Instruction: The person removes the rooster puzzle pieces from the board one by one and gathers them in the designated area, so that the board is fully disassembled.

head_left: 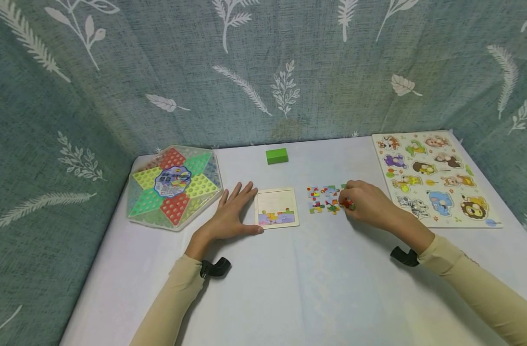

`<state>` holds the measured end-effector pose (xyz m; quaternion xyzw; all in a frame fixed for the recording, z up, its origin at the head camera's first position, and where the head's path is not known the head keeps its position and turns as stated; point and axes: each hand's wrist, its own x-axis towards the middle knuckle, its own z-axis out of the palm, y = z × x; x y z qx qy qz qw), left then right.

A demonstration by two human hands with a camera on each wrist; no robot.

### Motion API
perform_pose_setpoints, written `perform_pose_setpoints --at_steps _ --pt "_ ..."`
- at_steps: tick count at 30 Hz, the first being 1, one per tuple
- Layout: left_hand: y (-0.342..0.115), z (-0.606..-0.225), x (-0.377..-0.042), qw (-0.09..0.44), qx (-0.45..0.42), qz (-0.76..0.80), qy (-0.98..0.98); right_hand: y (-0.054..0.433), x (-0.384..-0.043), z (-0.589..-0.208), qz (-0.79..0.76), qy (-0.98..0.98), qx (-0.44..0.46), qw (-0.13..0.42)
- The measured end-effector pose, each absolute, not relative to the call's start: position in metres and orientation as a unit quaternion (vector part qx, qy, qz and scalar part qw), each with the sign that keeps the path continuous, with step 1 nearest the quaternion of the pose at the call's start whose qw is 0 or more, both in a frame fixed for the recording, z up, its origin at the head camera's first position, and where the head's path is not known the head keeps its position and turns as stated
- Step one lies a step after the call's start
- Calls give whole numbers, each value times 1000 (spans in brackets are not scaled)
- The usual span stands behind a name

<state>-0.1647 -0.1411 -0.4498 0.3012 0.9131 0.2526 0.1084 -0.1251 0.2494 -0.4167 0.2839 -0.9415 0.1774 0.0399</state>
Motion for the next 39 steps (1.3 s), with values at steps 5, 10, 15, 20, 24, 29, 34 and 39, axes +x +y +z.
perform_pose_setpoints --at_steps 5,10,15,20,24,29,34,39 --pt "-138 -449 -166 114 300 249 914 251 -124 -417 170 -948 269 31" --pt "-137 -450 -166 115 298 248 915 253 -124 -418 169 -951 260 25" --pt "-136 -450 -167 115 299 247 914 254 -123 -418 172 -950 261 24" --pt "-137 -451 -167 113 300 250 914 252 -121 -415 177 -945 271 41" --pt "-138 -452 -166 109 302 251 913 245 -120 -412 191 -939 281 57" --pt "-139 -452 -164 108 300 249 914 233 -121 -408 208 -935 282 61" --pt "-140 -450 -164 109 298 247 916 217 -122 -406 218 -933 281 60" --pt "-140 -448 -164 109 301 253 913 196 -125 -402 223 -930 288 44"
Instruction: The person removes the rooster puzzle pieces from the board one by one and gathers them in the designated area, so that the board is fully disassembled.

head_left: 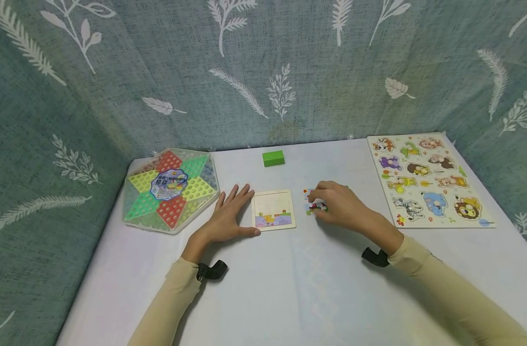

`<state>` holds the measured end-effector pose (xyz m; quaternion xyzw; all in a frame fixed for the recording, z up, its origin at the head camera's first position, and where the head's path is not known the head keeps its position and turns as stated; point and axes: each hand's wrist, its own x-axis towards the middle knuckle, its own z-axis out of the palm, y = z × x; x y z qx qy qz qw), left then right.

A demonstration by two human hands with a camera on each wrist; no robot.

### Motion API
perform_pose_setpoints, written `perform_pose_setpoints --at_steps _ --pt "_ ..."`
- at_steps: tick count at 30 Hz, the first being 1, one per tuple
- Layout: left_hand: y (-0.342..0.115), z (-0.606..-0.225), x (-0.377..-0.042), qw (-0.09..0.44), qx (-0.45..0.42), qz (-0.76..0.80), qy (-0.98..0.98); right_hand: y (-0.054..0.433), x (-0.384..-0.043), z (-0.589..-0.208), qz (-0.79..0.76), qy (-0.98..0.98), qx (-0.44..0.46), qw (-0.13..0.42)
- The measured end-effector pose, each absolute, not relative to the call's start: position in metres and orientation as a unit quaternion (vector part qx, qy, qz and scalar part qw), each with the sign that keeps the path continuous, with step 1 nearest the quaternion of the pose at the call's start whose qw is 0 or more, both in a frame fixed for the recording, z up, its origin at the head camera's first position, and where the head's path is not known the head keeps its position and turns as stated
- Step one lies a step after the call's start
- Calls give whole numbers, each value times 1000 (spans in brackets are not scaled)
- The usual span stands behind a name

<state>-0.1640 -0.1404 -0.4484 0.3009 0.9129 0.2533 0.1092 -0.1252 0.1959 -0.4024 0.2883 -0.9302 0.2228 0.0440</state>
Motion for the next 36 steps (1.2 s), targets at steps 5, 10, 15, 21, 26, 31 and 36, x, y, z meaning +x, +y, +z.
perform_pose_setpoints --at_steps 5,10,15,21,26,31,36 --pt "-141 -450 -165 106 305 253 912 171 -130 -401 219 -927 305 19" --pt "-144 -451 -163 110 297 246 916 144 -134 -404 212 -921 326 -2" --pt "-145 -449 -163 107 300 246 916 121 -138 -408 208 -916 342 -8" --pt "-143 -450 -165 100 306 247 914 99 -141 -409 198 -912 359 -12" --pt "-140 -451 -164 97 312 256 910 89 -142 -410 181 -910 374 -9" --pt "-141 -451 -163 96 312 262 908 80 -143 -410 168 -907 387 -10" --pt "-141 -450 -163 100 310 265 908 76 -144 -410 155 -909 387 -19"
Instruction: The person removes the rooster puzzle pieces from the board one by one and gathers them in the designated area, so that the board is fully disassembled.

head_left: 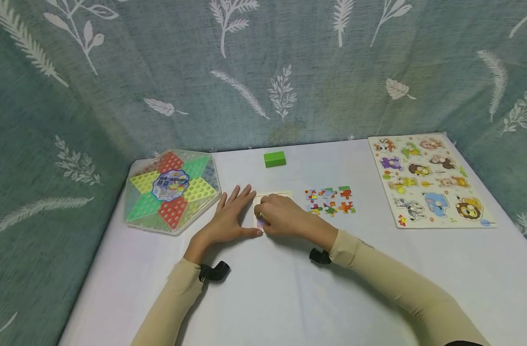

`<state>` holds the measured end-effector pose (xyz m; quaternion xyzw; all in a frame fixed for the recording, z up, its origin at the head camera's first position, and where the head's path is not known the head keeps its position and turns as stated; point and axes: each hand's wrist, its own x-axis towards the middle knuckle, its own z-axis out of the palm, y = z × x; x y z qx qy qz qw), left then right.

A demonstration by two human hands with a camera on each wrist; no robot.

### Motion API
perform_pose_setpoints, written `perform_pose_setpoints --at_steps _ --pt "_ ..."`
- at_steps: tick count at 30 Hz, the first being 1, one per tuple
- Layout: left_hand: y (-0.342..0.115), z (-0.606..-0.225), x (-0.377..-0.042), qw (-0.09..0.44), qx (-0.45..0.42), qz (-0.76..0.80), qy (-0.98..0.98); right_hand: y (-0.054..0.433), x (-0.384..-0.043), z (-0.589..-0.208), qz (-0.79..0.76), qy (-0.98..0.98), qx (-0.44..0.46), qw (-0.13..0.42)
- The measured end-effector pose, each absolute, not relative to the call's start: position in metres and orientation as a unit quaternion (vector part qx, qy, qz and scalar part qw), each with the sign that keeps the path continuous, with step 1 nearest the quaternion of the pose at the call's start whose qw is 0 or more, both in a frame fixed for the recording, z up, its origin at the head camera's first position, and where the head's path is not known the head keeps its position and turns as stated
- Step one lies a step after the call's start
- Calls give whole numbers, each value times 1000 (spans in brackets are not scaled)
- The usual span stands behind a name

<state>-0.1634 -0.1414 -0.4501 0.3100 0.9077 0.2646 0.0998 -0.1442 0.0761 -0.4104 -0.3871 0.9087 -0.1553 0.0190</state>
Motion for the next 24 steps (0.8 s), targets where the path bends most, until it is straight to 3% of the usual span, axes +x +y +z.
perform_pose_setpoints --at_steps 24 --pt "-139 -449 -164 103 308 269 907 71 -149 -407 -156 901 -403 39"
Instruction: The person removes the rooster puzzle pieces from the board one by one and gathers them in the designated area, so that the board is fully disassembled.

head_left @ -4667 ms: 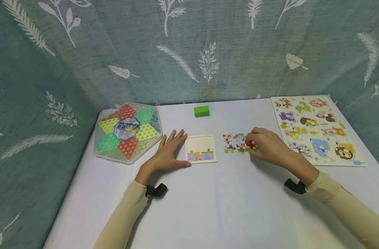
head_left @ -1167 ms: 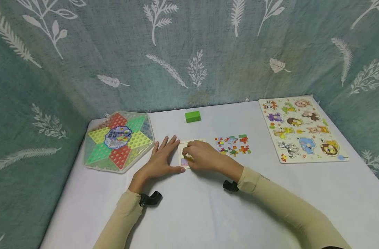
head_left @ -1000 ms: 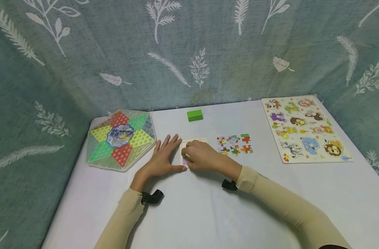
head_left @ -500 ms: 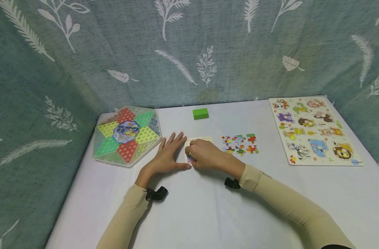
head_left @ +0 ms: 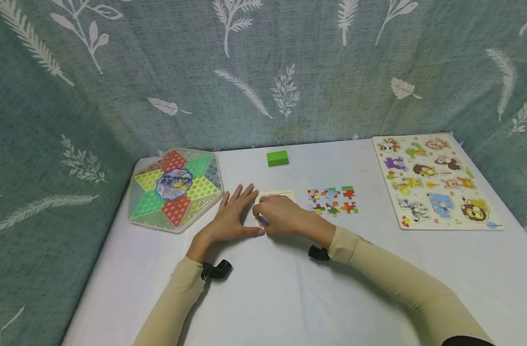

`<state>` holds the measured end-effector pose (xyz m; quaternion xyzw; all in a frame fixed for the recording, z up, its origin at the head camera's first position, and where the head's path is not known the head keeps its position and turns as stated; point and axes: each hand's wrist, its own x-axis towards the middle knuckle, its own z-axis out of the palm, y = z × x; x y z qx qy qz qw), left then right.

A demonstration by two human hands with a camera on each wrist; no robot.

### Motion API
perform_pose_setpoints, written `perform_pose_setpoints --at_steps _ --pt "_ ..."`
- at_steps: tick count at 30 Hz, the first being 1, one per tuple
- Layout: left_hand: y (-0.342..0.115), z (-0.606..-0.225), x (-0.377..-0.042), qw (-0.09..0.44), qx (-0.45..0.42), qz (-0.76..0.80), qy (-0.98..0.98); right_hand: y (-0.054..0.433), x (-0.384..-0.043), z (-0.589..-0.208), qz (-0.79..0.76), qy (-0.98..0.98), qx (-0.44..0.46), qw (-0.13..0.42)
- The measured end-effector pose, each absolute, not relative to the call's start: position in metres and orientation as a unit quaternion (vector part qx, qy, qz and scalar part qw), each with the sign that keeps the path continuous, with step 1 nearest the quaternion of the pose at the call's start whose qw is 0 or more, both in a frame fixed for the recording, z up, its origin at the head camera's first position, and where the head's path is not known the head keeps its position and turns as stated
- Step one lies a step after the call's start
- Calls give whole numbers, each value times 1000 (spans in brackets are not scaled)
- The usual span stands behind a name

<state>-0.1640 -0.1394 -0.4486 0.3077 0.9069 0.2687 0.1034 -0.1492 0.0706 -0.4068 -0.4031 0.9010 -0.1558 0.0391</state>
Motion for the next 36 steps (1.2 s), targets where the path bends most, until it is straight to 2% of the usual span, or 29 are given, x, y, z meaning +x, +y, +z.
perform_pose_setpoints --at_steps 28,36 --pt "-141 -449 -163 93 314 257 909 62 -147 -404 -161 909 -381 54" --pt "-141 -448 -164 100 314 258 908 65 -147 -399 -172 908 -381 34"
